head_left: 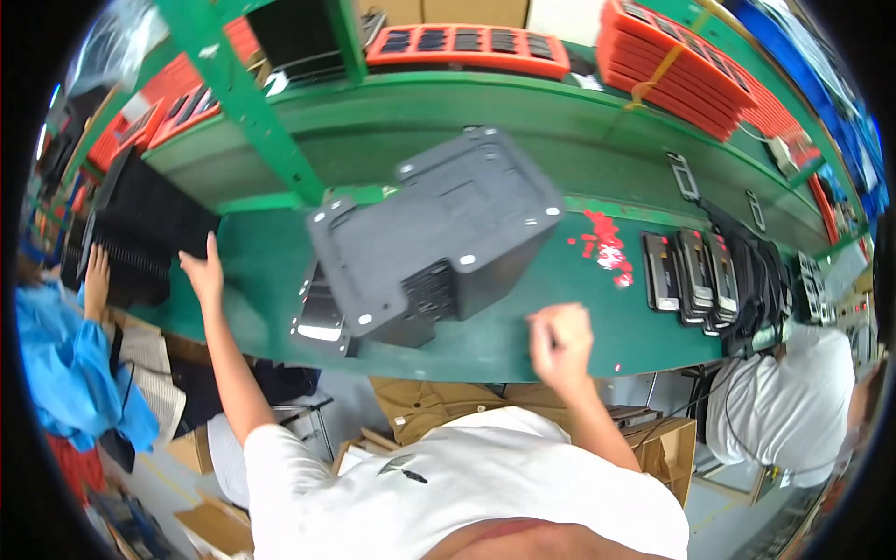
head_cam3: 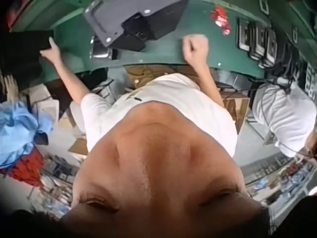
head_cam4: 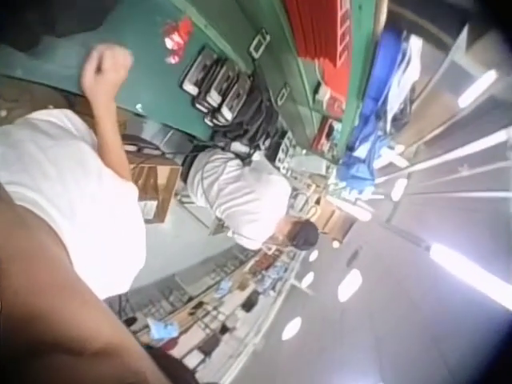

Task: Assembling components into black electronic device housings on a production line.

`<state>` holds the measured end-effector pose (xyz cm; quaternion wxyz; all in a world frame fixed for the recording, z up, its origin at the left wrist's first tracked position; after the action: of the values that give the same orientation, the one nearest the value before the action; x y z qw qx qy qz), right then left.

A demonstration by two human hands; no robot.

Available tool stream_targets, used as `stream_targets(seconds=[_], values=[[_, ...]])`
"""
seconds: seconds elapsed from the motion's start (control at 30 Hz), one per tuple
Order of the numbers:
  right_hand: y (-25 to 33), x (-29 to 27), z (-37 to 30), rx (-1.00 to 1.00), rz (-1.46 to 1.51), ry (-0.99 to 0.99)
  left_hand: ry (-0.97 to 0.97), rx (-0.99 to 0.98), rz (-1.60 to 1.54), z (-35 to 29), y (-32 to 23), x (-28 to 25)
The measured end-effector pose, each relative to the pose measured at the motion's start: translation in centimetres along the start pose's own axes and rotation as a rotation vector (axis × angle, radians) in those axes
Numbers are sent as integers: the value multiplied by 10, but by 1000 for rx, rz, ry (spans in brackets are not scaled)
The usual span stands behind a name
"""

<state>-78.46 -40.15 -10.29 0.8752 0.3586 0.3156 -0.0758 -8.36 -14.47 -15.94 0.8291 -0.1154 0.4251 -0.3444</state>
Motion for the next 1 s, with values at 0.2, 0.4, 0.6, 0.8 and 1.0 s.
stream_targets(seconds=[0.2, 0.4, 0.6, 0.8, 1.0], values=[[-101, -26, 104, 204, 147, -95, 579, 65, -1219, -197, -272, -148], [-166, 128, 250, -47, -73, 124, 611, 291, -1151, -259, -383, -181], [-215, 204, 305, -46, -596, 384, 938, 146, -998, -292, -308, -86], [-222, 123, 314, 259, -485, 413, 857, 150, -981, -282, -328, -105], [-54, -18, 314, 110, 373, 137, 829, 145, -1196, -267, -371, -134]])
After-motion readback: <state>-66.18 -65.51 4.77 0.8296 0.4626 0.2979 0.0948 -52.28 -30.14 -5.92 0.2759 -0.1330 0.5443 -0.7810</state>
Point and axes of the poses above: each hand's wrist, its own z-axis towards the middle knuckle, its own x-axis out of the palm, y = z × x, the point moved 8 cm from there along z, towards the middle knuckle, and after that the axes turned 1 degree about -y, right-handed, at the moved point
